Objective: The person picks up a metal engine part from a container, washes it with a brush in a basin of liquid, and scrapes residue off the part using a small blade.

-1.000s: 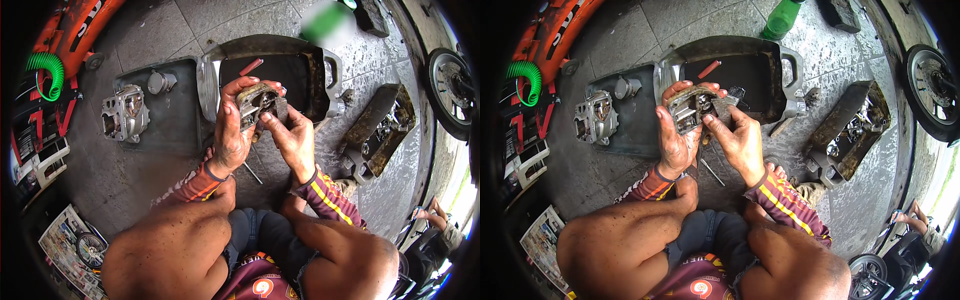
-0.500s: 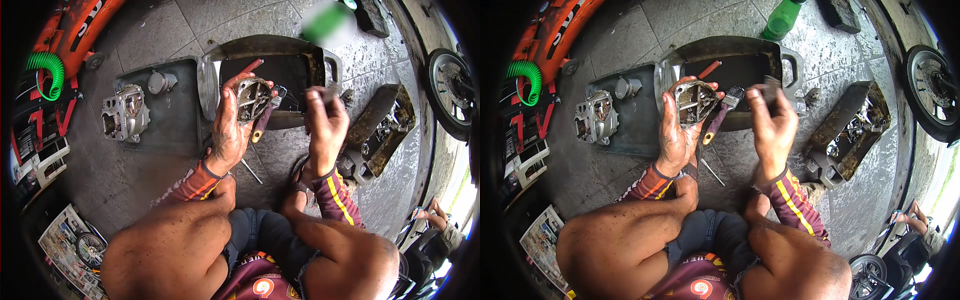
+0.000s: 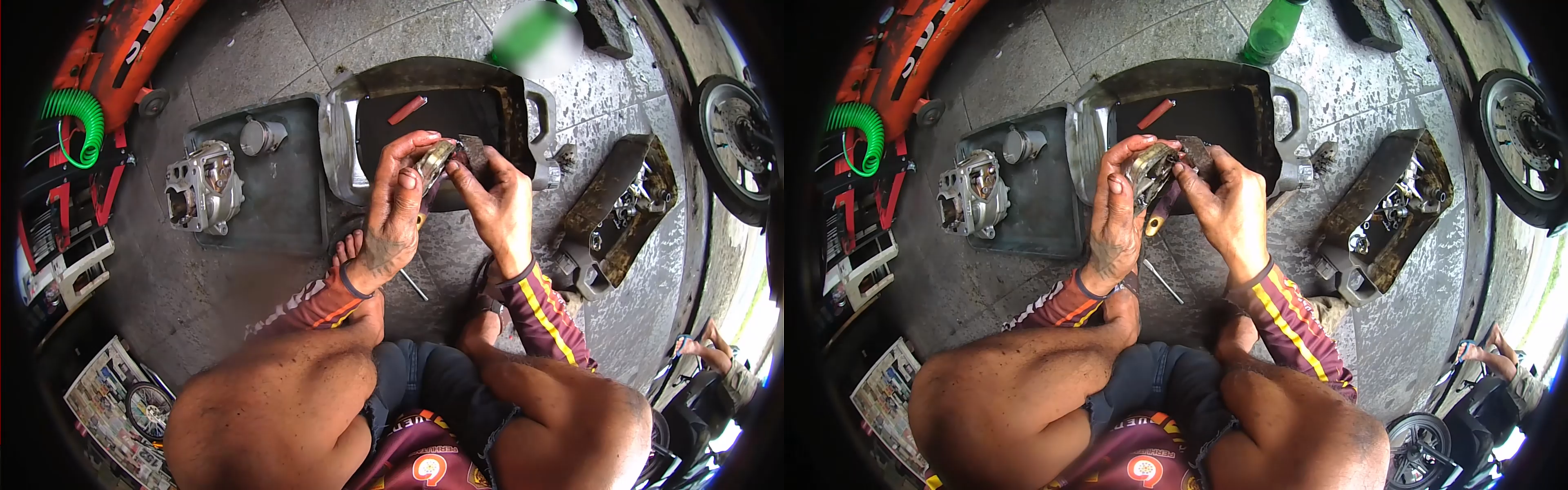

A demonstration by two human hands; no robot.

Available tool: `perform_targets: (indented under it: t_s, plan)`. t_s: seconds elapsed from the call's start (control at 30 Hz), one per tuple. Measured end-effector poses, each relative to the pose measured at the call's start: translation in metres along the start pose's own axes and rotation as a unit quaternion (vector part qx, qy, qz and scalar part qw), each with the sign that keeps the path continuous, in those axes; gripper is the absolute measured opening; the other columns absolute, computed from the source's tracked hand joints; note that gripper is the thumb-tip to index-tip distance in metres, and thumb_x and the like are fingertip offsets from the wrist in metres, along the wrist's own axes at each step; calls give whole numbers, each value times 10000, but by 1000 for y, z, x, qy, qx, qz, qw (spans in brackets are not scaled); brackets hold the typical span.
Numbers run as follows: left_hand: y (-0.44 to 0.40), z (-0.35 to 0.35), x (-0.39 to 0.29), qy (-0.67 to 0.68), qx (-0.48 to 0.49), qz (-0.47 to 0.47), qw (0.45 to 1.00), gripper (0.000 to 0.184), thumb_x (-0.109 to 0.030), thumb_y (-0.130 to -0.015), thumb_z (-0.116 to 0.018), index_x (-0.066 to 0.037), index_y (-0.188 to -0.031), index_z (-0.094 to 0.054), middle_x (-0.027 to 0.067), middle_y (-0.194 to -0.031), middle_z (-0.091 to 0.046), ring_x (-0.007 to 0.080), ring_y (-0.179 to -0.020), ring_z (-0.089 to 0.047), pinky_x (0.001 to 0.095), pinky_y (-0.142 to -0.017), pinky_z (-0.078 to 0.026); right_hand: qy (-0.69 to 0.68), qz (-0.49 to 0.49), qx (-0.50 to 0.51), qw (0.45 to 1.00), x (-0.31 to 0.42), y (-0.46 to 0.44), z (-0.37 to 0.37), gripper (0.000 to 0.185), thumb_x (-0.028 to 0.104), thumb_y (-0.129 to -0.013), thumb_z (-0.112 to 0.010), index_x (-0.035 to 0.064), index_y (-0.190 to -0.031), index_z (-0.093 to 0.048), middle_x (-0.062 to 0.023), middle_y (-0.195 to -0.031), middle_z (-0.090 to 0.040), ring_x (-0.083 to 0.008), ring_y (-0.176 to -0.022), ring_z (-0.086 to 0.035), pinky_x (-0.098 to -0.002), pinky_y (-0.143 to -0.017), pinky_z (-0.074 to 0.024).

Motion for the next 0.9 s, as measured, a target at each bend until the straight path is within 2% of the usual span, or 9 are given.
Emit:
perform_targets:
  t_s: [0.2,0.33,0.4,0.47,0.53,0.63,0.7,0.77,0.9]
  plan:
    - [-4,14,1,9,-59,58,997,571,-501,-1058,-338,-32,-1375,-417,215,-1326,-556,297,-1228,-576,416,-1058,-474,-212,-70,-71,972,-5,2,30,85,95,-925,-703,27,-970,-678,45,-825,-631,-32,-744,-523,-193,-662,-414]
    - [-5,28,20,316,-137,147,927,564,-437,-1075,-321,5,-1407,-435,298,-1353,-523,475,-1288,-492,576,-1120,-399,-171,-11,-183,968,-2,-5,90,117,142,-932,-712,34,-974,-699,61,-748,-601,2,-570,-425,-177,-505,-285]
    - [-6,31,19,299,-138,142,934,553,-471,-1072,-307,-65,-1419,-447,166,-1331,-582,316,-1229,-585,489,-1085,-461,-131,3,-231,964,-11,-15,124,148,188,-944,-707,44,-976,-716,65,-714,-587,11,-508,-365,-188,-457,-220]
    - [-8,30,16,315,-125,134,931,542,-456,-1074,-308,-64,-1423,-443,167,-1336,-577,315,-1236,-580,499,-1090,-456,3,57,-250,967,-13,-27,148,264,195,-952,-700,-6,-1124,-690,-18,-845,-660,-80,-743,-590,-240,-694,-490]
    - [-10,26,13,331,-114,125,928,531,-442,-1077,-309,-63,-1426,-438,168,-1341,-572,314,-1242,-574,510,-1095,-451,82,120,-249,958,4,-28,144,368,186,-959,-686,-9,-1261,-607,-75,-1006,-690,-140,-963,-632,-283,-895,-496]
    - [-12,26,8,328,-121,116,930,506,-419,-1080,-315,-58,-1410,-447,166,-1378,-544,302,-1229,-583,486,-1085,-461,90,24,-180,979,-13,-13,116,288,208,-1007,-604,11,-1217,-579,-80,-1035,-687,-169,-897,-631,-320,-785,-514]
    - [-13,25,2,236,-72,101,964,487,-406,-1082,-324,-48,-1379,-468,163,-1425,-502,268,-1212,-591,436,-1066,-478,97,-35,-19,994,11,-2,66,196,217,-1028,-536,52,-1119,-592,-157,-820,-675,-283,-716,-668,-395,-652,-503]
    - [-13,25,-1,153,-79,103,980,521,-433,-1080,-296,-40,-1383,-454,185,-1333,-558,288,-1178,-612,429,-1059,-481,208,106,77,969,32,1,24,105,162,-986,-554,58,-999,-563,-203,-810,-650,-435,-740,-640,-462,-614,-508]
    - [-14,22,-10,36,-81,124,988,529,-431,-1088,-247,-39,-1377,-456,186,-1221,-627,253,-1128,-640,387,-1019,-508,266,133,147,944,33,-5,-4,86,156,-954,-587,83,-991,-560,-150,-850,-654,-399,-724,-654,-465,-592,-515]
Point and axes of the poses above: each hand's wrist, its own y-axis away from the middle knuckle, its own z-axis out of the back of the hand, x = y × z, the point moved 8 cm from there along -y, towards the middle knuckle
